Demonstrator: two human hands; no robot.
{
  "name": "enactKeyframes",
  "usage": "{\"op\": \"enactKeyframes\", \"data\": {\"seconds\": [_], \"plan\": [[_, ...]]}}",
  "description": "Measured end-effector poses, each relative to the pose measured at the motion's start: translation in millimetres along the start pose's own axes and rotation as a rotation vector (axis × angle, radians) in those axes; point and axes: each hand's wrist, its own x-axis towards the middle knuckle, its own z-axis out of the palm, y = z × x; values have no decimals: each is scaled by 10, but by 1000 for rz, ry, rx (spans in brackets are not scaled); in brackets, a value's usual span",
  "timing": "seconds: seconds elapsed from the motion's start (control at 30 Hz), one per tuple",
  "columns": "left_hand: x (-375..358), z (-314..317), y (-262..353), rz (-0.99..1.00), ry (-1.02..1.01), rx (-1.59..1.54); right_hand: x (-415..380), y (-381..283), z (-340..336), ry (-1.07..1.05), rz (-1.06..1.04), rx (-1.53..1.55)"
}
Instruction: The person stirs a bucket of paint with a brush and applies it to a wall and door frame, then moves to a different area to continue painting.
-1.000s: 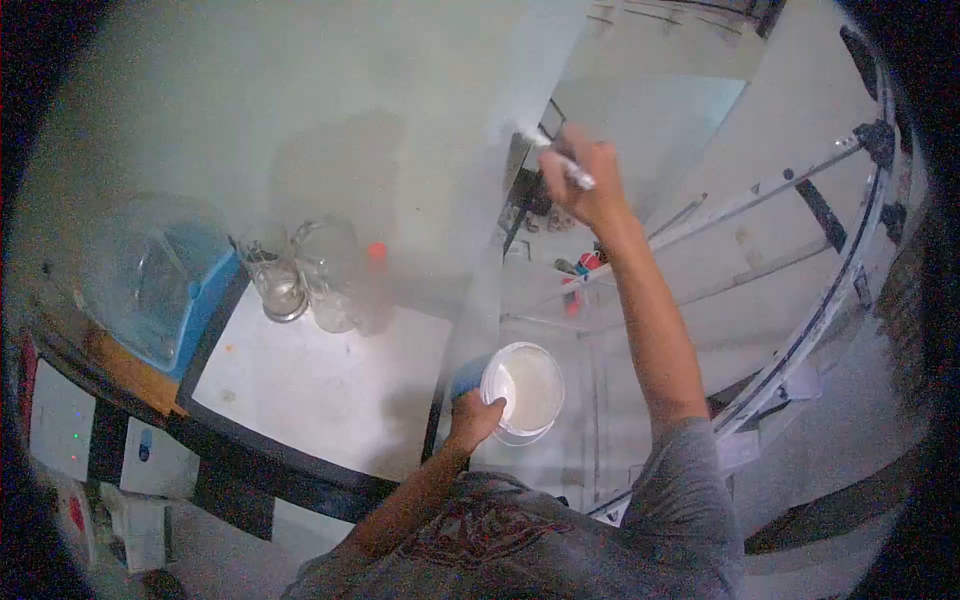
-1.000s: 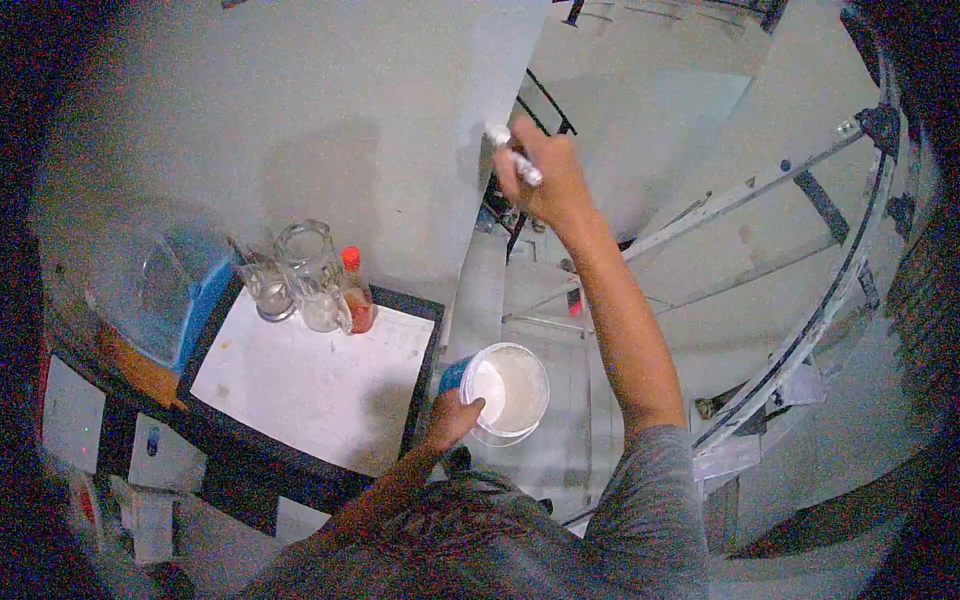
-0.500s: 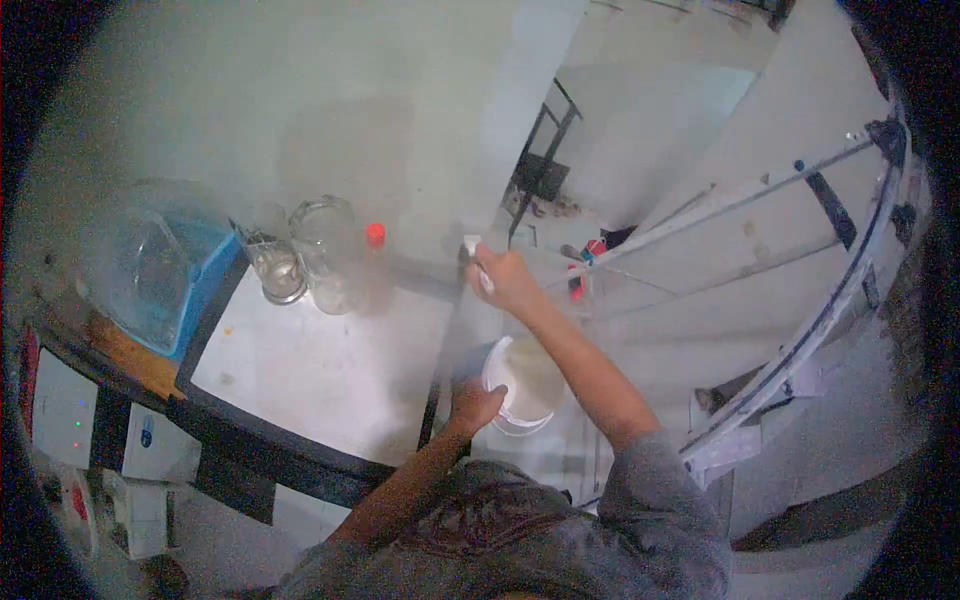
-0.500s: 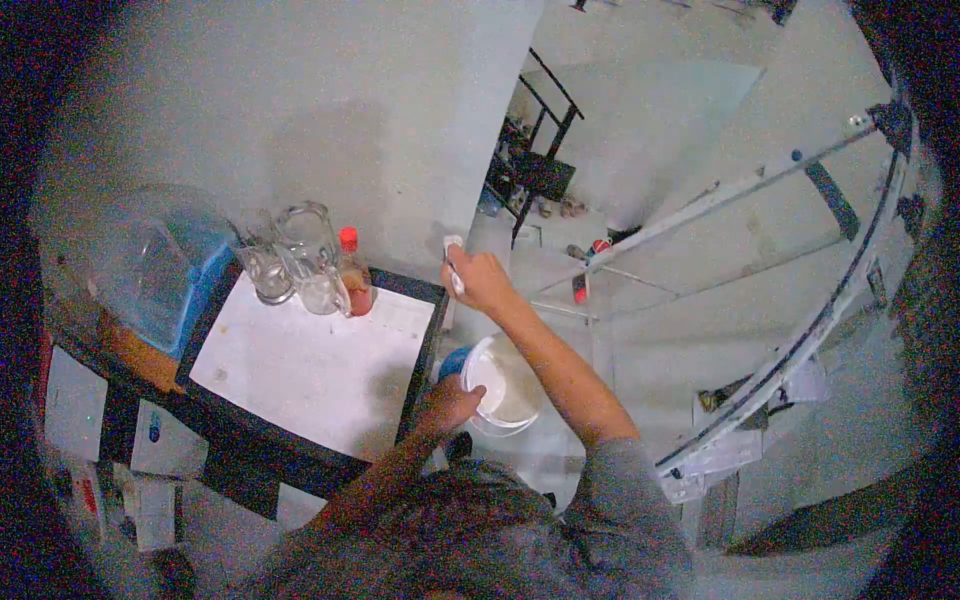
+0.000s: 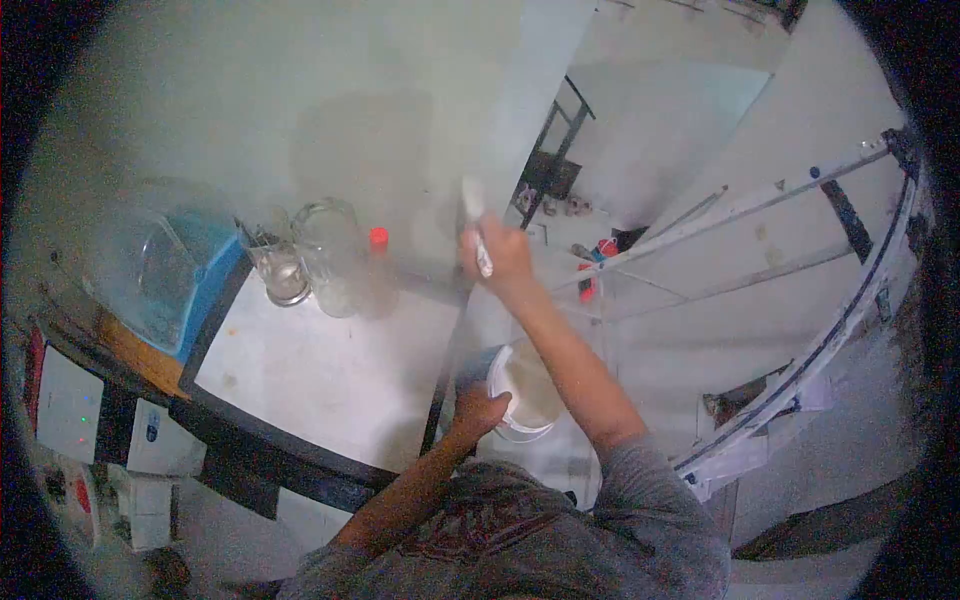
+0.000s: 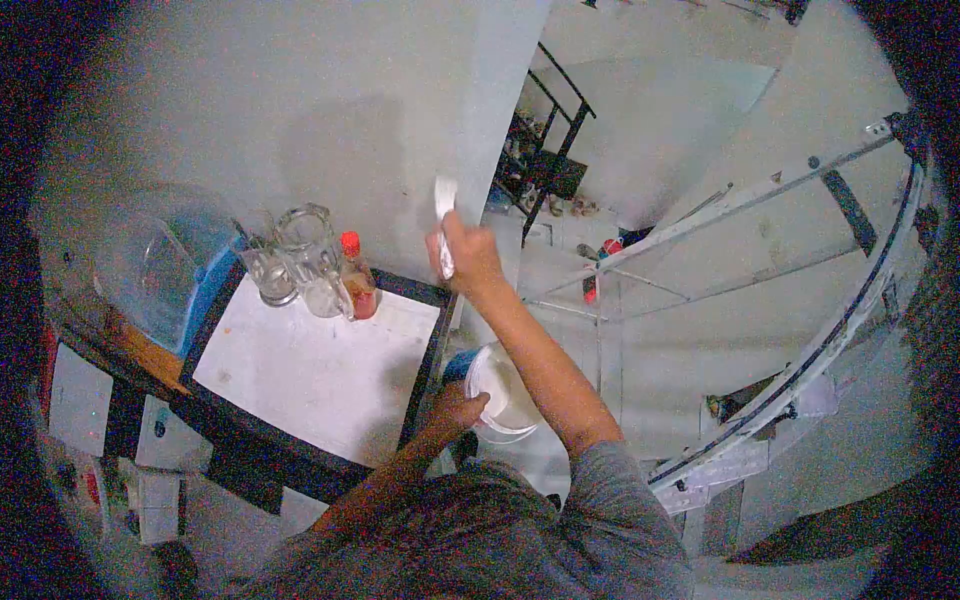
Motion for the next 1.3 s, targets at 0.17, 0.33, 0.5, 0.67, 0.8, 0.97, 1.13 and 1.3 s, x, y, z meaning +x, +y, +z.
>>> {"op": "enactKeyframes", "data": {"seconds": [0.17, 0.33, 0.5, 0.67, 0.8, 0.97, 1.13, 1.3], "plan": [[46, 96, -140, -47, 45, -57, 102, 314, 232, 93, 4, 82], [-60, 12, 25, 60, 79, 4, -216, 177, 386, -261, 73, -149], [-18, 34, -36, 60, 81, 37, 201, -218, -45, -62, 93, 35], [-32, 40, -32, 117, 10, -93, -52, 223, 382, -59, 62, -121], [40, 88, -68, 117, 85, -14, -314, 183, 427, -212, 92, -179], [231, 274, -338, 83, 103, -54, 15, -92, -33, -53, 108, 104], [-14, -20, 76, 22, 111, -18, -99, -330, -852, 12, 381, 323], [-103, 21, 85, 112, 88, -421, -822, -221, -1212, -344, 823, 162]]}}
